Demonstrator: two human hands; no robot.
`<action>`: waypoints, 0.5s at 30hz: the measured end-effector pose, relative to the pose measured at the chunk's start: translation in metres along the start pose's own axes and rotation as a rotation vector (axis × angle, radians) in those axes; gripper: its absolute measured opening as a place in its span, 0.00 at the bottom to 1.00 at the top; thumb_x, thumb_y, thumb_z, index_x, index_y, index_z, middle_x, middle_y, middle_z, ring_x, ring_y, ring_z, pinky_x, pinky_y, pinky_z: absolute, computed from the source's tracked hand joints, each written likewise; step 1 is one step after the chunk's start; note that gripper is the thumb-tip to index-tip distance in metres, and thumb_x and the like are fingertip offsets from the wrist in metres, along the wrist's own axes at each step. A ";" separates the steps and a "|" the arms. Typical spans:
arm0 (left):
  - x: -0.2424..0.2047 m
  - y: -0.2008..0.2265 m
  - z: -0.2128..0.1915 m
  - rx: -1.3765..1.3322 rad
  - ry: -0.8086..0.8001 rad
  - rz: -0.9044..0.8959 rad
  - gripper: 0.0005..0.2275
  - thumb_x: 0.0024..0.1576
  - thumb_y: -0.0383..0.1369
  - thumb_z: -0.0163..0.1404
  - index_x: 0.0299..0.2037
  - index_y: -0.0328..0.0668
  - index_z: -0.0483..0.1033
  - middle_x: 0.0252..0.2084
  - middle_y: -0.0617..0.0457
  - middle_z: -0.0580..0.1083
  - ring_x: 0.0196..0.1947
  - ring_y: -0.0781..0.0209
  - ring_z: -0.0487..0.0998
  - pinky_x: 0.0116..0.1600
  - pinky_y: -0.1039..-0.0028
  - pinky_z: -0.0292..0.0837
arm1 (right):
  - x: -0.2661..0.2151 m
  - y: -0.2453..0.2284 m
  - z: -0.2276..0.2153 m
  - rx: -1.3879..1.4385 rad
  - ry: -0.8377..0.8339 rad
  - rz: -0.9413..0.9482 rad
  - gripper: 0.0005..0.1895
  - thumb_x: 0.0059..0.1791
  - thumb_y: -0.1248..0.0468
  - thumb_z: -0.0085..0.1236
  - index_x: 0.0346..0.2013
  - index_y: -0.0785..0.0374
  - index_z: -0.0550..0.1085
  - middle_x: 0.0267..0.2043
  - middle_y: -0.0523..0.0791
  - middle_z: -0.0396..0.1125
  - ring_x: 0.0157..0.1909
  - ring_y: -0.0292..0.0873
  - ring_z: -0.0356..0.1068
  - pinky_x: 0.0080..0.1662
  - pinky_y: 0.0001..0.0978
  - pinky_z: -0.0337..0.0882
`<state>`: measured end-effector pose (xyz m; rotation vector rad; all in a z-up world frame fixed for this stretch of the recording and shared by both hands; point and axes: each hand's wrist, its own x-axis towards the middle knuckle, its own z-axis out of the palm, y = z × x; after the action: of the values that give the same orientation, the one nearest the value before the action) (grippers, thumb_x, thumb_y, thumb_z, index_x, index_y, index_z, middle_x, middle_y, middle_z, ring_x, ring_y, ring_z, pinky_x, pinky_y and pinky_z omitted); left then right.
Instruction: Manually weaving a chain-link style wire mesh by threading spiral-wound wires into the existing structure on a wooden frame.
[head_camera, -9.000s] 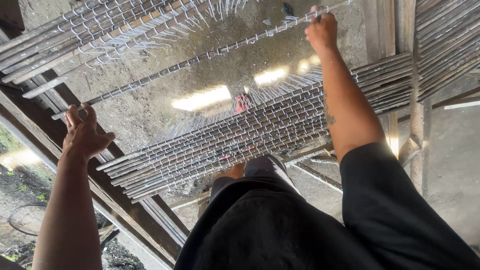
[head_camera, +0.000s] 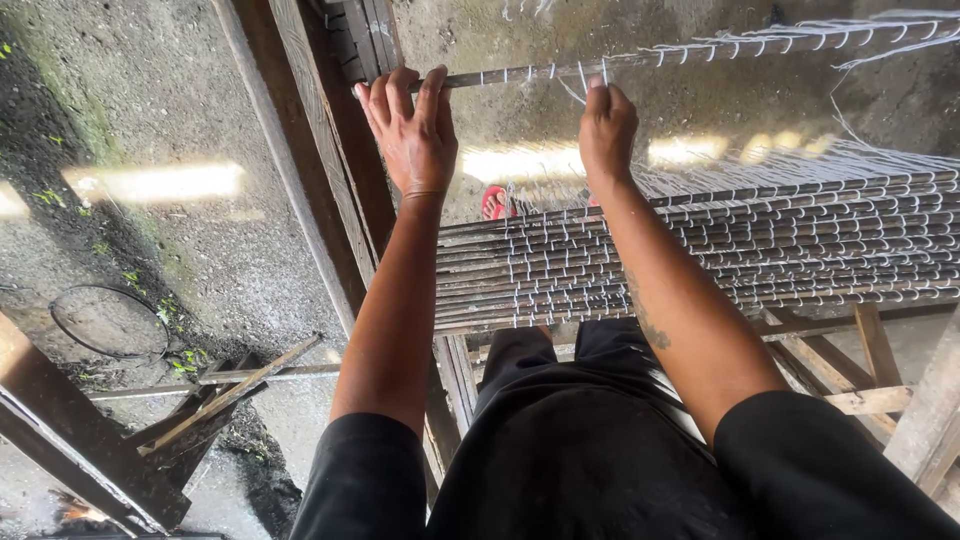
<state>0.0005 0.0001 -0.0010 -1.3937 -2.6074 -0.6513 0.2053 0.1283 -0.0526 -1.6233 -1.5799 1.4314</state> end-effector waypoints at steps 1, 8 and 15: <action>0.000 0.000 0.000 0.000 0.000 0.001 0.08 0.66 0.37 0.51 0.53 0.59 0.75 0.51 0.52 0.68 0.56 0.47 0.68 0.71 0.37 0.53 | 0.002 0.001 0.002 0.001 0.001 0.000 0.20 0.59 0.55 0.41 0.22 0.52 0.61 0.20 0.35 0.52 0.22 0.32 0.48 0.26 0.30 0.47; -0.001 0.002 -0.003 -0.048 0.003 -0.006 0.08 0.65 0.36 0.51 0.54 0.59 0.75 0.51 0.53 0.67 0.56 0.48 0.68 0.71 0.35 0.51 | 0.027 0.004 0.012 -0.265 -0.104 0.112 0.24 0.51 0.40 0.36 0.32 0.58 0.65 0.25 0.40 0.58 0.25 0.35 0.55 0.26 0.36 0.53; 0.000 -0.001 0.000 -0.027 -0.005 0.016 0.08 0.67 0.36 0.48 0.54 0.56 0.75 0.50 0.50 0.68 0.55 0.46 0.68 0.69 0.31 0.52 | 0.006 -0.006 -0.041 -0.195 -0.122 0.064 0.29 0.56 0.51 0.45 0.68 0.63 0.61 0.66 0.56 0.64 0.48 0.49 0.80 0.39 0.32 0.86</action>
<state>-0.0003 -0.0008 -0.0012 -1.4239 -2.5986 -0.6837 0.2375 0.1488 -0.0352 -1.7387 -1.8009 1.4733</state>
